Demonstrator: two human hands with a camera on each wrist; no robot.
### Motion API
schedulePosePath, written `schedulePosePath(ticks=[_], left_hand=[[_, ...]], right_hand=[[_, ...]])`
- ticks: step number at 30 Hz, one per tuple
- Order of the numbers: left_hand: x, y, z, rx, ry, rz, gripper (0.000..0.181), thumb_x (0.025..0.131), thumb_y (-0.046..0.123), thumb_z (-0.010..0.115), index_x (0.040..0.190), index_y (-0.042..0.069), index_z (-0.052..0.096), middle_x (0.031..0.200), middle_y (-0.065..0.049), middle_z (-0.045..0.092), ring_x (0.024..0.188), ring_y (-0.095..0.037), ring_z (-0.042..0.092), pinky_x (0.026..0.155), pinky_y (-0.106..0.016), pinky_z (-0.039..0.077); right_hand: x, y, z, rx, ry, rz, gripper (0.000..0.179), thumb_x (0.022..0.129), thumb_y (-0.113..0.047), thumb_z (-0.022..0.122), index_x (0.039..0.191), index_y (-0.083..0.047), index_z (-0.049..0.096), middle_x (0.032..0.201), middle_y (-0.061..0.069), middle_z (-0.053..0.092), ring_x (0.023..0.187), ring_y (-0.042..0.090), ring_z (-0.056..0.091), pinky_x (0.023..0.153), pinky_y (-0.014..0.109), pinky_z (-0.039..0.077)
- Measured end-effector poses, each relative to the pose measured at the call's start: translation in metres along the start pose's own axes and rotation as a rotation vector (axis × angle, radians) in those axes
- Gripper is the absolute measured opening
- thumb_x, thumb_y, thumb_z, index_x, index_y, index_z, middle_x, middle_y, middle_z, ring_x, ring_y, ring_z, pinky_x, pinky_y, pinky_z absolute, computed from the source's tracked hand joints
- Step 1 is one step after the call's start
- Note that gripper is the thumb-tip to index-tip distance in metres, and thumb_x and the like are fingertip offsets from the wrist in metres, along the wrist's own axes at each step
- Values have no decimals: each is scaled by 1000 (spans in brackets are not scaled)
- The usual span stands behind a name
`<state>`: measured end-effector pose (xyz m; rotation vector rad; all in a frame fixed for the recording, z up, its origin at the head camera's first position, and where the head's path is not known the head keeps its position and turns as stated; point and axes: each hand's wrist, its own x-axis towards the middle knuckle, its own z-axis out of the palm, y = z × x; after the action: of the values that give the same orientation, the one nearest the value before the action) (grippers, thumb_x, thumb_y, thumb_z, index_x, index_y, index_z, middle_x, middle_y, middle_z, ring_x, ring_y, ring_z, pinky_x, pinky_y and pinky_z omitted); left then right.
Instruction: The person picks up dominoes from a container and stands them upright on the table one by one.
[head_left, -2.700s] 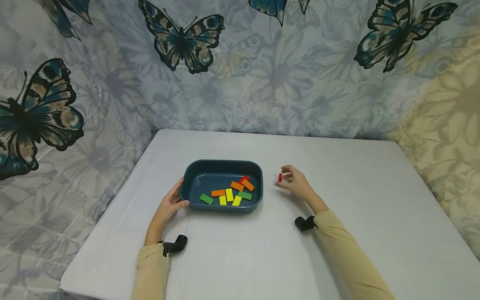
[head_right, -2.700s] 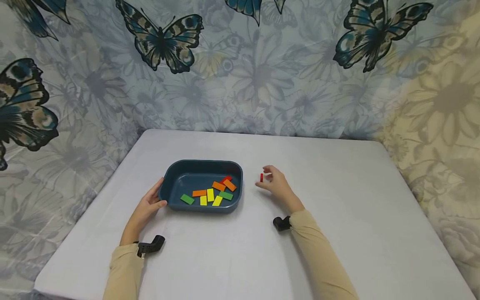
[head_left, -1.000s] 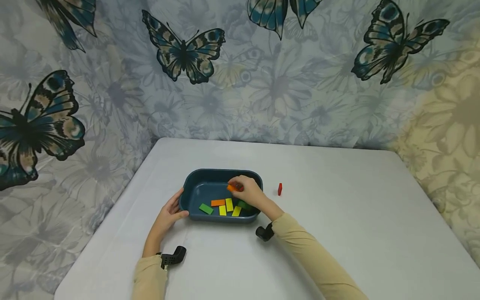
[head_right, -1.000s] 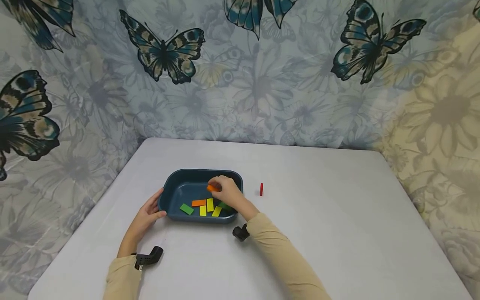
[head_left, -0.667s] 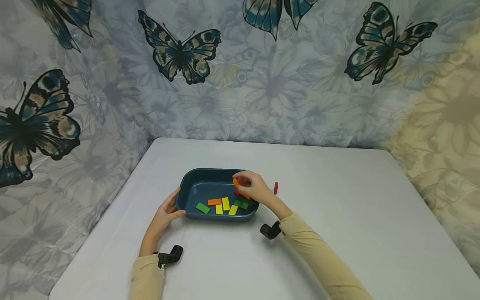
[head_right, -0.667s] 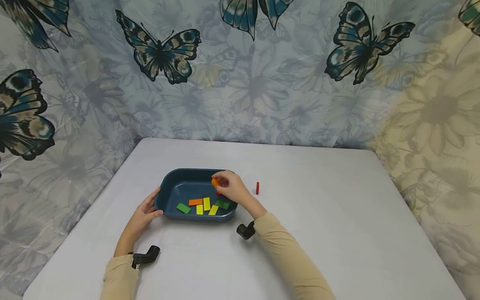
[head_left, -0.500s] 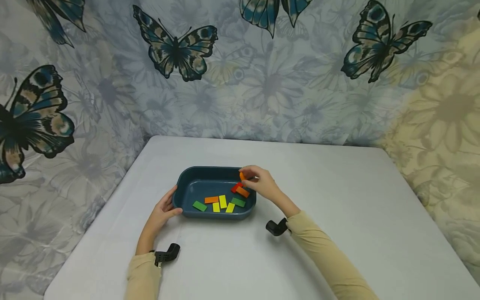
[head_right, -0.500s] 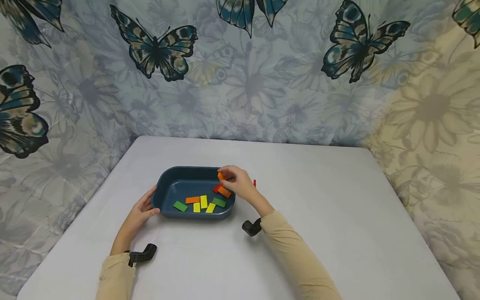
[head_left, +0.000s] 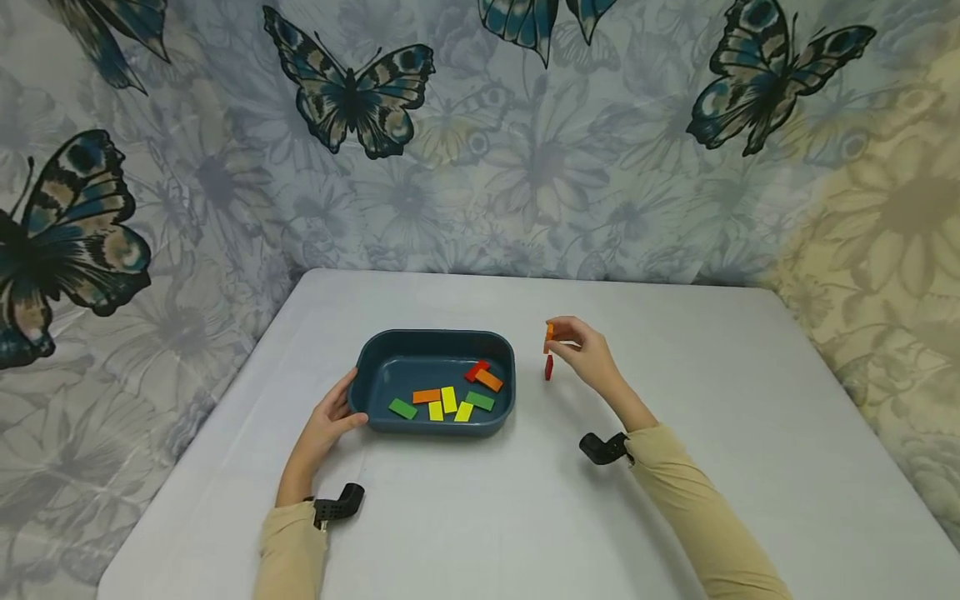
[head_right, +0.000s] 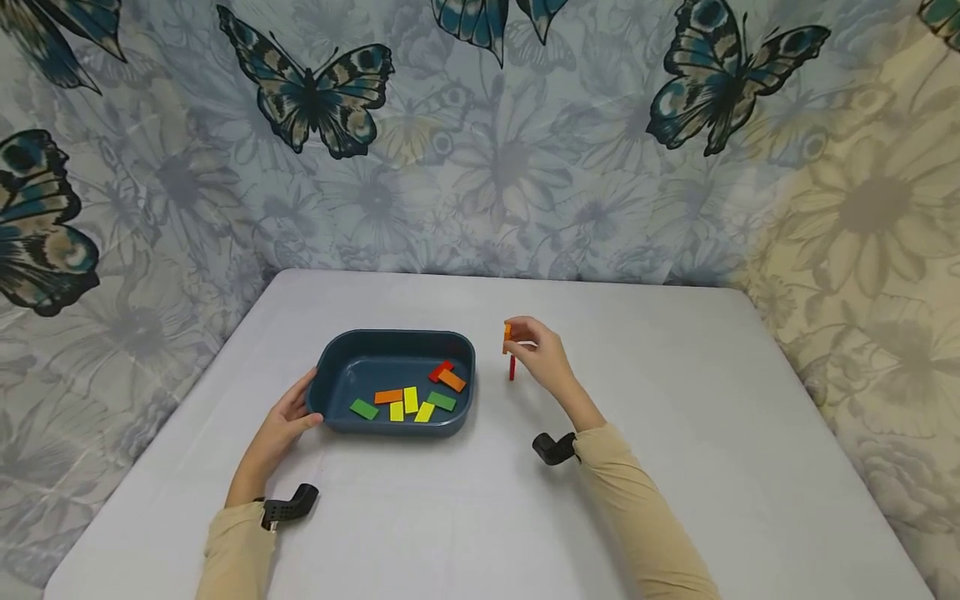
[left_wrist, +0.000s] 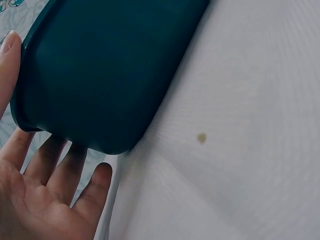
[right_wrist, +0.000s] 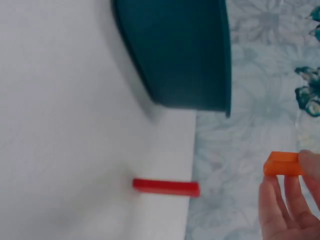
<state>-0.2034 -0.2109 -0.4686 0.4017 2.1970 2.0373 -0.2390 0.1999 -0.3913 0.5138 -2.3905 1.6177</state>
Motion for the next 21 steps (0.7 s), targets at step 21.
schedulePosePath(ticks=[21], left_hand=[[1, -3, 1, -27, 0, 3, 74, 82, -5, 60, 143, 8, 20, 143, -18, 22, 119, -26, 37, 84, -21, 39]], right_hand=[[-21, 71, -12, -191, -96, 136, 27, 83, 8, 56, 109, 8, 51, 102, 23, 54, 92, 36, 55, 80, 42, 43]])
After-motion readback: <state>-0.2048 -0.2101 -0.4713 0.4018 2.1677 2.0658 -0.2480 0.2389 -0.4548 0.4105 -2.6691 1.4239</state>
